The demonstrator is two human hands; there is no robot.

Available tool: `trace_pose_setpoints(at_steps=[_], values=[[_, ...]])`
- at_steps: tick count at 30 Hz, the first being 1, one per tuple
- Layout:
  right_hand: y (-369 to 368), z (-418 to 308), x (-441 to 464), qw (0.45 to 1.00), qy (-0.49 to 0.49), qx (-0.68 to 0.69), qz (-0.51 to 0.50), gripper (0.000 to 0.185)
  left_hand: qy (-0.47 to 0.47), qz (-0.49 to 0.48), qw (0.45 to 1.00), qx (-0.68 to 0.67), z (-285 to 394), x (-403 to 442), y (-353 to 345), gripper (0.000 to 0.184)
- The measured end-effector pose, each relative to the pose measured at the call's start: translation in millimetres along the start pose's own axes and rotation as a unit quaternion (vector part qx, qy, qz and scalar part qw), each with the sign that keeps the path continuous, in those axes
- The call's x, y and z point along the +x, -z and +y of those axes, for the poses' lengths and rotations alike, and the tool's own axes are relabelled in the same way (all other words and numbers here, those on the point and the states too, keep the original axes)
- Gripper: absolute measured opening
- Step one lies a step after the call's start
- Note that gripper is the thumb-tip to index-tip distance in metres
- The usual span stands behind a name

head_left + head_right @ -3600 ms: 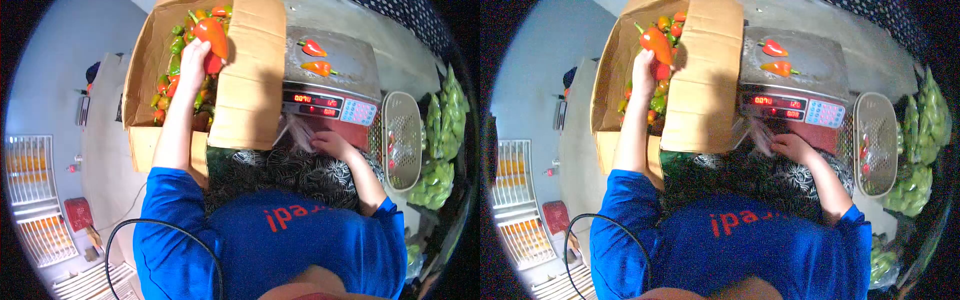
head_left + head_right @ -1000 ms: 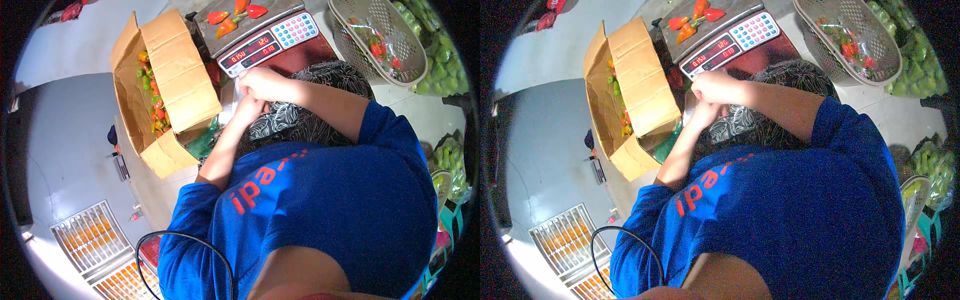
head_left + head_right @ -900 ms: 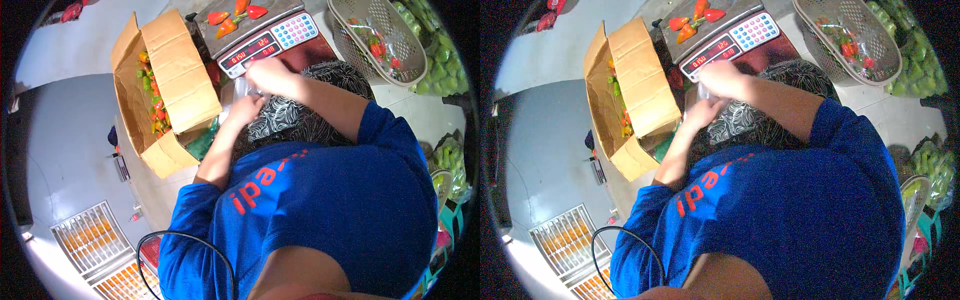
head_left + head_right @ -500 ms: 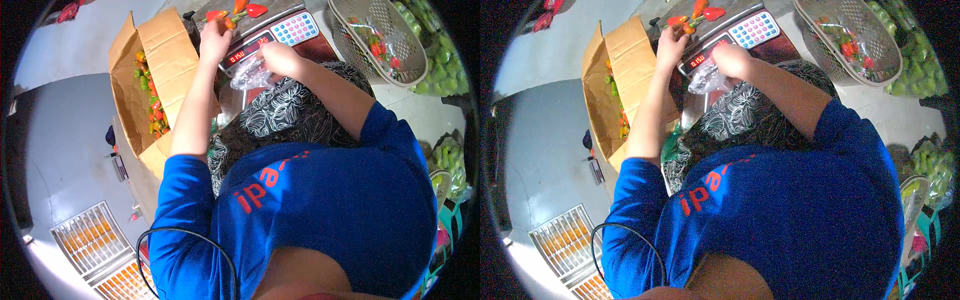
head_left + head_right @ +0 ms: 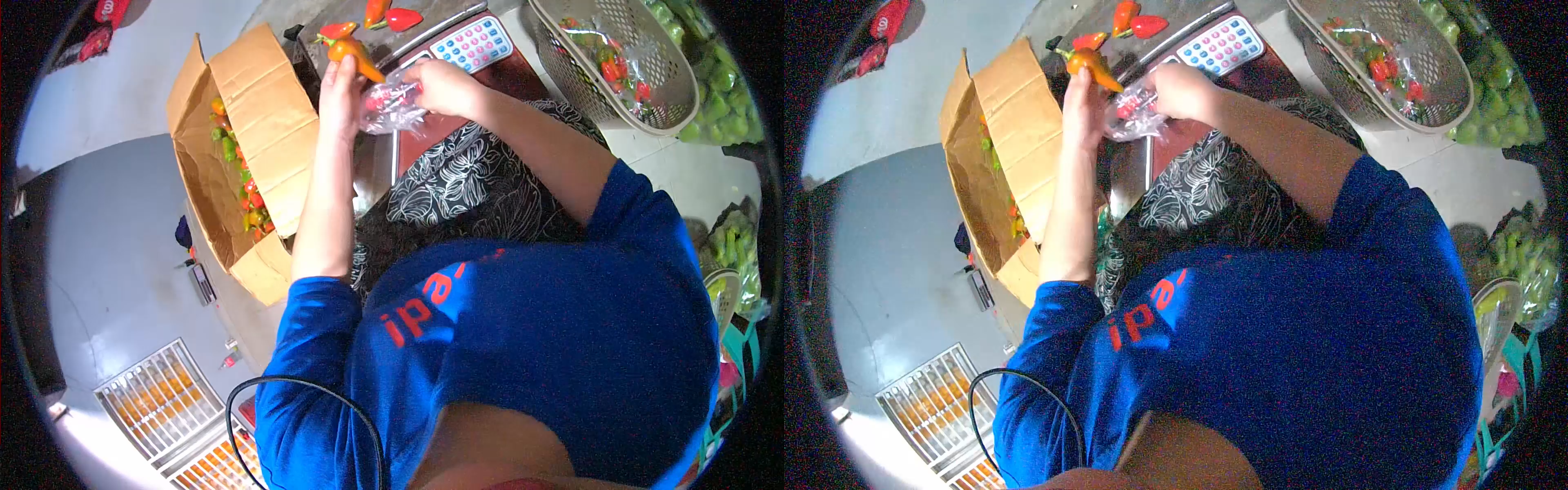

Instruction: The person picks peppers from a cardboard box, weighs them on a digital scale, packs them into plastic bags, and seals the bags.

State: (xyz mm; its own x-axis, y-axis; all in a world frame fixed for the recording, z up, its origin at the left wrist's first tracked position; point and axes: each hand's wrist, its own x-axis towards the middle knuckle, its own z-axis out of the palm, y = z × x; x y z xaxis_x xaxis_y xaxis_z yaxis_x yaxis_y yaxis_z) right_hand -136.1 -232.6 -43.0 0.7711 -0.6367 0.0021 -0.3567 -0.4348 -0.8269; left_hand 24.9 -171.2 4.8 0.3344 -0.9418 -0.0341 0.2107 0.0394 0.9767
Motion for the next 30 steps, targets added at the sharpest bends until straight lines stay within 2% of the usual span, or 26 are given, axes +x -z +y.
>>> trace_pose_setpoints(at_steps=[1, 2, 4, 5, 7, 8, 9, 10, 13, 14, 15, 17, 19, 21, 22, 25, 26, 29, 30], values=[[5, -7, -1, 1.0, 0.003, 0.023, 0.0, 0.042, 0.013, -0.036, 0.999, -0.02, 0, -10, -1, 0.037], [12, -16, -7, 0.996, -0.014, 0.091, -0.019, 0.049, 0.012, -0.039, 0.998, 0.057, -7, -17, 4, 0.038], [7, -14, -6, 0.995, 0.037, 0.088, 0.043, 0.05, -0.021, -0.063, 0.966, 0.251, -14, -30, 8, 0.042], [4, -10, -3, 0.991, 0.063, 0.086, 0.075, 0.051, -0.168, -0.092, 0.86, 0.473, -21, -31, 16, 0.044], [-1, -5, -2, 0.987, 0.108, 0.076, 0.094, 0.054, -0.147, -0.118, 0.769, 0.611, -19, -45, 10, 0.045], [-3, -3, -3, 0.988, 0.114, 0.066, 0.086, 0.055, -0.076, -0.109, 0.738, 0.662, -20, -49, 8, 0.054], [0, -9, -5, 0.988, 0.12, 0.055, 0.079, 0.056, -0.034, -0.124, 0.723, 0.678, -21, -49, 8, 0.052], [9, -21, -13, 0.994, 0.081, 0.066, 0.014, 0.057, -0.012, -0.132, 0.71, 0.691, -20, -49, 8, 0.05], [4, -20, -14, 0.989, 0.132, 0.016, 0.06, 0.058, 0.079, -0.186, 0.662, 0.722, 3, -37, -8, 0.044], [4, -16, -11, 0.991, 0.123, 0.013, 0.055, 0.056, 0.115, -0.208, 0.641, 0.729, 11, -32, -10, 0.042], [5, -14, -10, 0.992, 0.118, -0.005, 0.042, 0.054, 0.107, -0.222, 0.673, 0.697, 10, -22, -2, 0.039], [6, -9, -8, 0.993, 0.107, -0.038, 0.017, 0.05, 0.099, -0.19, 0.764, 0.609, 22, -2, -3, 0.031], [4, -8, -5, 0.997, 0.068, -0.036, -0.009, 0.046, -0.001, -0.107, 0.781, 0.615, 26, 20, -10, 0.031], [1, -5, -2, 0.998, 0.065, -0.024, -0.004, 0.043, -0.111, -0.079, 0.776, 0.616, 20, 48, -14, 0.035], [-4, -1, 0, 0.996, 0.082, -0.014, 0.015, 0.042, -0.205, -0.084, 0.729, 0.648, 18, 58, -20, 0.047], [-4, 4, 3, 0.992, 0.121, -0.013, 0.036, 0.04, -0.295, -0.086, 0.636, 0.708, 18, 70, -48, 0.036], [-6, 10, 6, 0.992, 0.123, -0.004, 0.039, 0.039, -0.241, -0.066, 0.589, 0.768, 15, 73, -54, 0.042], [7, 15, 6, 0.993, 0.119, -0.023, 0.012, 0.041, -0.17, -0.03, 0.511, 0.842, 28, 60, -80, 0.045], [14, 16, 5, 0.993, 0.116, -0.035, -0.004, 0.042, -0.194, -0.027, 0.522, 0.83, 32, 53, -83, 0.045]])
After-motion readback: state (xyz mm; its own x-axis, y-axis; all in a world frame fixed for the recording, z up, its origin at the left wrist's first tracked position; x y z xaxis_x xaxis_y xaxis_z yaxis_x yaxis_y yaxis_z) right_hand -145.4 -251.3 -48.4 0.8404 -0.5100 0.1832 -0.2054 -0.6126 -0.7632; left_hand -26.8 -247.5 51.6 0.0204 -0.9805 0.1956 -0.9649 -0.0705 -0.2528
